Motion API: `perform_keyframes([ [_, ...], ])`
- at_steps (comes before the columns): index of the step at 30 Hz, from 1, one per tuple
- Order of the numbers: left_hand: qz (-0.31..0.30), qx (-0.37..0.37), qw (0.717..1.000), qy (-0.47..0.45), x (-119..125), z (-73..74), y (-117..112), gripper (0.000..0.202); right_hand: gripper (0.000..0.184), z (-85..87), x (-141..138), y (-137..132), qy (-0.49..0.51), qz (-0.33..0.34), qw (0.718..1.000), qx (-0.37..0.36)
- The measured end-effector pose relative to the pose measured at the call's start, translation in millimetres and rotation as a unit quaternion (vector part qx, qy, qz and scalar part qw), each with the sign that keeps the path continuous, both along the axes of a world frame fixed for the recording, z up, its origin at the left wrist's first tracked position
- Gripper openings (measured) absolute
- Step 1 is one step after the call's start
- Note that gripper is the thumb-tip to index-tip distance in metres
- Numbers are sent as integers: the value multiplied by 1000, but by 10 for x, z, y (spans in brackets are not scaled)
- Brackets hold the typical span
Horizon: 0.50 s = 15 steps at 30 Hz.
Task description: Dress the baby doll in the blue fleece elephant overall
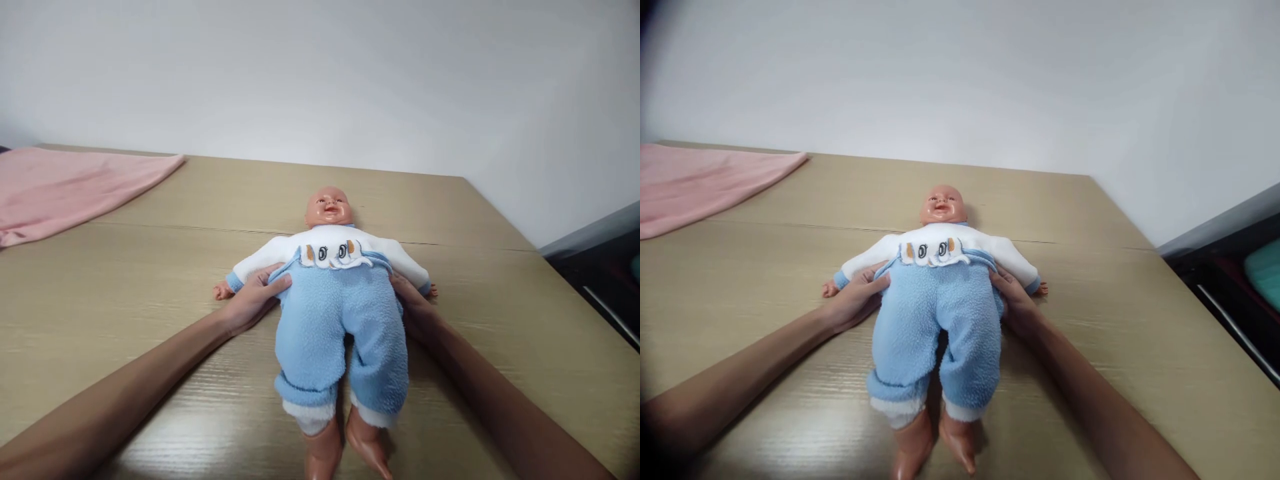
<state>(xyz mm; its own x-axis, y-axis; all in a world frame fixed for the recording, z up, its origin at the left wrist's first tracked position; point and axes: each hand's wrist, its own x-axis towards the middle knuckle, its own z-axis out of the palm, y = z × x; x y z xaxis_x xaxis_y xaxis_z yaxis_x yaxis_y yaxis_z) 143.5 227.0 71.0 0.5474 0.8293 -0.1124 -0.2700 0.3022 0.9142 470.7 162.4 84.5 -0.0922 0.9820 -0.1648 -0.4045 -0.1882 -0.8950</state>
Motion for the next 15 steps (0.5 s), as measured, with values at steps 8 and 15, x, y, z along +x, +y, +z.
perform_keyframes([
  [8,51,51,997,-4,-37,-14,23,40,23,107,27,34,-30,10,999,-1],
  [15,85,17,995,-45,-7,54,23,35,26,89,-70,11,-86,-37,994,59],
])
